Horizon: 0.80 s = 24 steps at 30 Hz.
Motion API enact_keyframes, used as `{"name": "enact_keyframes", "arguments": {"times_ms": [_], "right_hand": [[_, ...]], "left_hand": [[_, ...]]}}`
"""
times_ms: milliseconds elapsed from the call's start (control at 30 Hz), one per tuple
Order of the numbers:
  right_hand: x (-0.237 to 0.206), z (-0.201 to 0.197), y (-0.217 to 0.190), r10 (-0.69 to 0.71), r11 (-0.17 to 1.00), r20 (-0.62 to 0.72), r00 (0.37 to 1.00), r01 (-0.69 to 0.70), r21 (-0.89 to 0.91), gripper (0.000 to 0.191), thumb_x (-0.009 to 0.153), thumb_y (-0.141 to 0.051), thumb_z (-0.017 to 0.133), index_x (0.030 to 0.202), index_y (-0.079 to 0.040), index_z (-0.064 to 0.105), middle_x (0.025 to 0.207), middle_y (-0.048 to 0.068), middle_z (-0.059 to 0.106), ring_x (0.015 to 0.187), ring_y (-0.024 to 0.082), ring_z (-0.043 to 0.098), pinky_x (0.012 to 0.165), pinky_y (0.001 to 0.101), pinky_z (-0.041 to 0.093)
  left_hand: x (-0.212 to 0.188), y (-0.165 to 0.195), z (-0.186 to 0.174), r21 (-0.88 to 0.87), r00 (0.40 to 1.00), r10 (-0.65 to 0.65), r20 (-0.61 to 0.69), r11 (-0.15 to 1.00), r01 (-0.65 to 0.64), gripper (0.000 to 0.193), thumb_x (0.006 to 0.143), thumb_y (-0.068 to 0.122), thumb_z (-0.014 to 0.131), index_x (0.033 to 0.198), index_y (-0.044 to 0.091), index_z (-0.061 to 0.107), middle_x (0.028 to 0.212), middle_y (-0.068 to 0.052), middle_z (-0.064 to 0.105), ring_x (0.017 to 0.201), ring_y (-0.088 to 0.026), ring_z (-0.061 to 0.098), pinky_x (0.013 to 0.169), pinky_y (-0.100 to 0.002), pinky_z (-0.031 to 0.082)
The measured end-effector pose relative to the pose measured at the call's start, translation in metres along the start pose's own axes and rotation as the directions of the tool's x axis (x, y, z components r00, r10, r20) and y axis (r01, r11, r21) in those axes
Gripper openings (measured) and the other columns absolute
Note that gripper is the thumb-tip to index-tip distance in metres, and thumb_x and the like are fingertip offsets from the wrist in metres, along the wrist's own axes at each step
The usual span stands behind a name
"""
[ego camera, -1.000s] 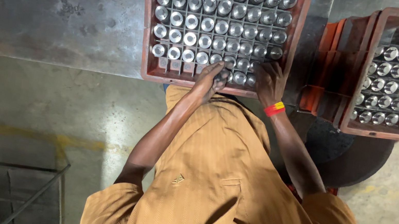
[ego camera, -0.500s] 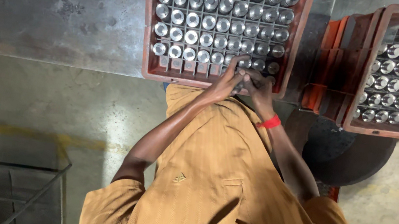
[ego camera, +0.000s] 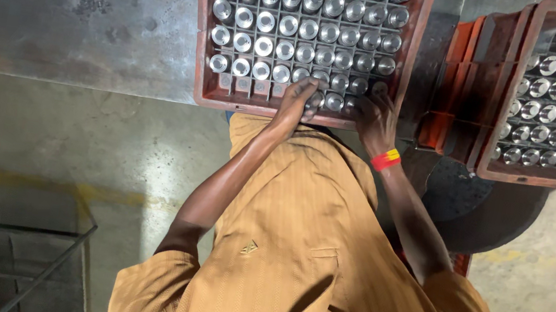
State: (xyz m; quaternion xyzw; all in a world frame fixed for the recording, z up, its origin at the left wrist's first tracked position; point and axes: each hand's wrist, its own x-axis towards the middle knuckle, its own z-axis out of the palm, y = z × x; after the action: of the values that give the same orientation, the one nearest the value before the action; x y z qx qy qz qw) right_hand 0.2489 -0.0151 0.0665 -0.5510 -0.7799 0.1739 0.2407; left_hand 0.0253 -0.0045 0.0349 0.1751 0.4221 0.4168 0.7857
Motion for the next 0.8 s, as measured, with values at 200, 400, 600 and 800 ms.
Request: {"name": "enact_keyframes", "arguments": {"times_ms": [200,400,600,800], "right_hand": [[0.006,0.005,-0.002,-0.032,0.986,-0.001,0.999,0.031,-0.164,0.012,0.081,-0.006,0.077,0.091,-0.004,0.069,0.092,0.016,0.065,0.097,0.038,0.061,0.087,0.0483,0.048],[-0.004,-0.003,-0.004,0.215,0.953,-0.111,0.97,-0.184,0.24,0.034,0.083,-0.005,0.073,0.117,-0.001,0.074,0.096,0.016,0.071,0.084,0.029,0.068,0.074,0.0401,0.054],[-0.011,0.031,-0.012,0.479,0.274,0.377,0.793,-0.543,0.794,0.029,0.103,-0.022,0.066,0.121,0.0,0.072,0.091,0.003,0.073,0.08,0.012,0.069,0.069,0.0272,0.058],[-0.001,0.004,0.007,0.528,0.575,-0.023,0.849,-0.337,0.745,0.021,0.099,-0.015,0.073,0.116,-0.003,0.073,0.102,0.0,0.072,0.091,0.012,0.064,0.079,0.0308,0.052]], "left_hand": [[0.002,-0.008,-0.002,-0.061,0.995,-0.041,-0.097,0.998,0.035,0.011,0.105,0.021,0.051,0.114,0.014,0.055,0.075,-0.002,0.056,0.054,-0.009,0.045,0.043,-0.024,0.03],[0.002,-0.007,-0.003,0.143,0.999,0.019,0.047,0.989,-0.025,0.035,0.12,0.027,0.043,0.143,0.005,0.06,0.079,0.002,0.049,0.06,-0.006,0.04,0.047,-0.021,0.027],[0.012,-0.018,0.027,0.324,0.908,0.232,0.349,0.879,-0.349,0.045,0.121,0.018,0.044,0.163,0.014,0.03,0.112,-0.001,0.056,0.089,-0.01,0.062,0.07,-0.028,0.061],[0.021,-0.017,0.011,0.065,0.994,-0.109,-0.004,0.992,0.109,0.025,0.106,0.01,0.043,0.124,0.002,0.06,0.076,-0.007,0.056,0.051,-0.01,0.044,0.039,-0.023,0.03]]}}
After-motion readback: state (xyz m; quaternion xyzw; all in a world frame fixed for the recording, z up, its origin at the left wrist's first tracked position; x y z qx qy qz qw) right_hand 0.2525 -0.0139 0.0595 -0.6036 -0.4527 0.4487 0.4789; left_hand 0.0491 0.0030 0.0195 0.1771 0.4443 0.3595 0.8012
